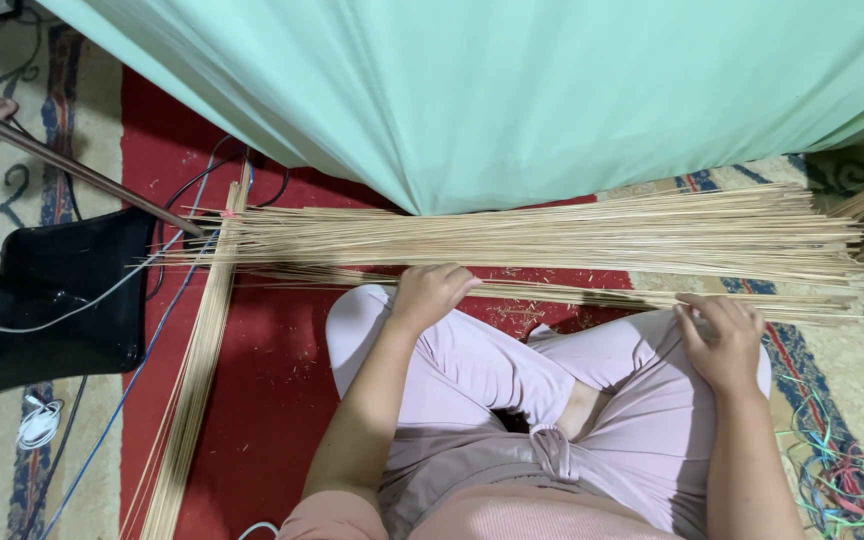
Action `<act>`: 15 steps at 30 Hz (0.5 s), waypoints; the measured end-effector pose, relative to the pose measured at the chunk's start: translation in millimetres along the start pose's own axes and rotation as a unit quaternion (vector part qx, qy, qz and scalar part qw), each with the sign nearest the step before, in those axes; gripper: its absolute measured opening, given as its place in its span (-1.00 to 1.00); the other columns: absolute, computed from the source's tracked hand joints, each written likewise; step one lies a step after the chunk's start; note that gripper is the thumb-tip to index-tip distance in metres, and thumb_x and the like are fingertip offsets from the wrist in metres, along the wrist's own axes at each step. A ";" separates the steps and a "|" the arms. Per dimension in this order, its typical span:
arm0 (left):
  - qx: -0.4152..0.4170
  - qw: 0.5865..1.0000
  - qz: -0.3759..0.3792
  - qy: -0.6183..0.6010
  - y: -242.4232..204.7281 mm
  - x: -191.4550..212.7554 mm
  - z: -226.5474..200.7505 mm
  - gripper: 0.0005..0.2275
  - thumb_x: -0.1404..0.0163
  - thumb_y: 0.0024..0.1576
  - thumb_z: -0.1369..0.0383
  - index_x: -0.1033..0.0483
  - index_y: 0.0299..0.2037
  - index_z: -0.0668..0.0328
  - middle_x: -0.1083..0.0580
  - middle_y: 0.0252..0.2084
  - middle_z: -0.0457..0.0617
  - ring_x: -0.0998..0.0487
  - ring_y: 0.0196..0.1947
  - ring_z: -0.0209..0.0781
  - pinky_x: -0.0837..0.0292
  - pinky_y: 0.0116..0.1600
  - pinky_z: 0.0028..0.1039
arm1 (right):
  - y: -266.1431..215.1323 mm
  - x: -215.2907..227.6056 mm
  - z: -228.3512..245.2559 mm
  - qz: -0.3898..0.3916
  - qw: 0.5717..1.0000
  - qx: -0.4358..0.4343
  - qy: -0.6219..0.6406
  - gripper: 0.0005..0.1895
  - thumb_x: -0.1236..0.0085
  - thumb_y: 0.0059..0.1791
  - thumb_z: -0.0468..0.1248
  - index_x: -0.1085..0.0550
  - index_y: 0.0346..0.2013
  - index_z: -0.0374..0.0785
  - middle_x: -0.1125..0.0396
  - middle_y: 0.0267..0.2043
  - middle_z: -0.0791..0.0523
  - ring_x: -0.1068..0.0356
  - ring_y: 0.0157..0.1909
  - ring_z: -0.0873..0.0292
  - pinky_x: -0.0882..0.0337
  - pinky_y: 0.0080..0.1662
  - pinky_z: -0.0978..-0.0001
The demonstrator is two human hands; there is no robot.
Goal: The person sorts and aligns thin wooden sticks from a bundle onto the floor.
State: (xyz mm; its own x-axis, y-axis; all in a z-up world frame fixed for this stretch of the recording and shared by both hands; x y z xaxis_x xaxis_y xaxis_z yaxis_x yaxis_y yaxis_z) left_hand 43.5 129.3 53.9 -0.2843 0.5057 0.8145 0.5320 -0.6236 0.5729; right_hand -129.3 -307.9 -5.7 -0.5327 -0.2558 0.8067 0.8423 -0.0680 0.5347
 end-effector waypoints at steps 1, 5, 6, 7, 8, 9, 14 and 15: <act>0.002 1.000 -0.001 0.000 1.8 -7.4 -9.6 -0.70 -0.11 0.25 0.11 -0.42 -0.49 -0.05 -0.44 -0.55 -0.25 -0.46 -0.61 -0.25 -0.23 -0.57 -0.39 | 1.7 1.7 9.8 0.001 1.000 0.002 0.000 -0.80 -0.37 0.09 -0.19 -0.63 0.01 -0.02 -0.46 -0.17 0.25 -0.38 -0.09 0.19 -0.09 0.17 0.21; -0.033 0.998 0.041 -0.023 2.0 -34.7 -39.5 -0.75 0.02 0.30 0.11 -0.60 -0.34 -0.04 -0.55 -0.44 -0.18 -0.55 -0.60 -0.17 -0.42 -0.59 -0.35 | 12.7 -8.2 45.2 0.043 0.996 0.071 0.042 -0.69 -0.30 0.04 -0.29 -0.57 0.07 0.08 -0.42 -0.16 0.26 -0.36 -0.12 0.19 -0.11 0.00 0.25; -0.035 0.999 0.019 -0.033 1.7 -43.7 -48.2 -0.74 -0.02 0.27 0.06 -0.63 -0.34 -0.06 -0.57 -0.41 -0.18 -0.55 -0.61 -0.13 -0.40 -0.58 -0.31 | 13.0 -10.0 50.2 0.072 0.992 0.090 0.045 -0.63 -0.26 0.01 -0.33 -0.55 0.09 0.10 -0.38 -0.20 0.27 -0.34 -0.15 0.16 -0.12 -0.07 0.21; -0.033 0.999 0.015 -0.028 3.1 -41.1 -43.8 -0.74 -0.02 0.27 0.06 -0.63 -0.34 -0.06 -0.57 -0.41 -0.18 -0.55 -0.61 -0.13 -0.40 -0.58 -0.31 | 13.6 -13.3 43.6 0.069 0.992 0.095 0.047 -0.63 -0.26 0.01 -0.33 -0.55 0.09 0.10 -0.38 -0.20 0.27 -0.34 -0.15 0.16 -0.12 -0.07 0.21; -0.022 0.998 0.033 -0.048 3.0 -40.1 -42.5 -0.72 0.00 0.28 0.06 -0.61 -0.35 -0.03 -0.54 -0.45 -0.19 -0.53 -0.62 -0.18 -0.41 -0.59 -0.34 | 9.9 -14.5 35.7 0.064 0.995 0.073 0.028 -0.66 -0.25 0.04 -0.28 -0.56 0.09 0.13 -0.37 -0.22 0.26 -0.34 -0.15 0.12 -0.12 -0.07 0.19; -0.010 0.996 0.050 -0.068 3.1 -40.0 -41.5 -0.70 0.02 0.28 0.05 -0.59 -0.36 0.00 -0.51 -0.50 -0.20 -0.51 -0.63 -0.23 -0.42 -0.60 -0.37 | 6.2 -16.0 26.9 0.059 0.997 0.051 0.010 -0.69 -0.24 0.06 -0.24 -0.57 0.09 0.16 -0.35 -0.24 0.26 -0.34 -0.15 0.09 -0.11 -0.07 0.17; 0.035 0.999 0.012 0.001 -5.6 4.7 17.0 -0.65 -0.06 0.20 -0.04 -0.56 -0.49 -0.05 -0.51 -0.51 -0.30 -0.47 -0.60 -0.42 -0.33 -0.56 -0.53 | -24.8 4.0 -38.8 -0.006 0.998 -0.013 -0.057 -0.76 -0.34 0.10 -0.32 -0.65 0.00 0.11 -0.43 -0.11 0.27 -0.41 0.01 0.12 -0.13 0.17 0.18; 0.055 0.997 0.017 0.050 -10.1 12.9 27.7 -0.61 -0.09 0.16 -0.10 -0.52 -0.55 -0.06 -0.49 -0.55 -0.31 -0.44 -0.63 -0.43 -0.31 -0.57 -0.55 | -32.5 8.4 -51.5 -0.028 0.996 -0.029 -0.077 -0.77 -0.34 0.11 -0.34 -0.65 -0.02 0.13 -0.41 -0.14 0.27 -0.44 0.00 0.11 -0.12 0.18 0.18</act>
State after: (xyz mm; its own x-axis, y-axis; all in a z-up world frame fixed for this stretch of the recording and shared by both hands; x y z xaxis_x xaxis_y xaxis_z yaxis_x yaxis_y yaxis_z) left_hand 56.5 158.7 56.1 -0.3396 0.4211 0.8410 0.6258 -0.5664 0.5363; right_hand -157.0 -357.5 -29.3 -0.5819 -0.1000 0.8071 0.8116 -0.1358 0.5683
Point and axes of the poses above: each hand's wrist, its own y-axis towards the middle knuckle, its own x-axis out of the back of the hand, z = x × y, the point moved 1 cm from there along y, towards the middle knuckle
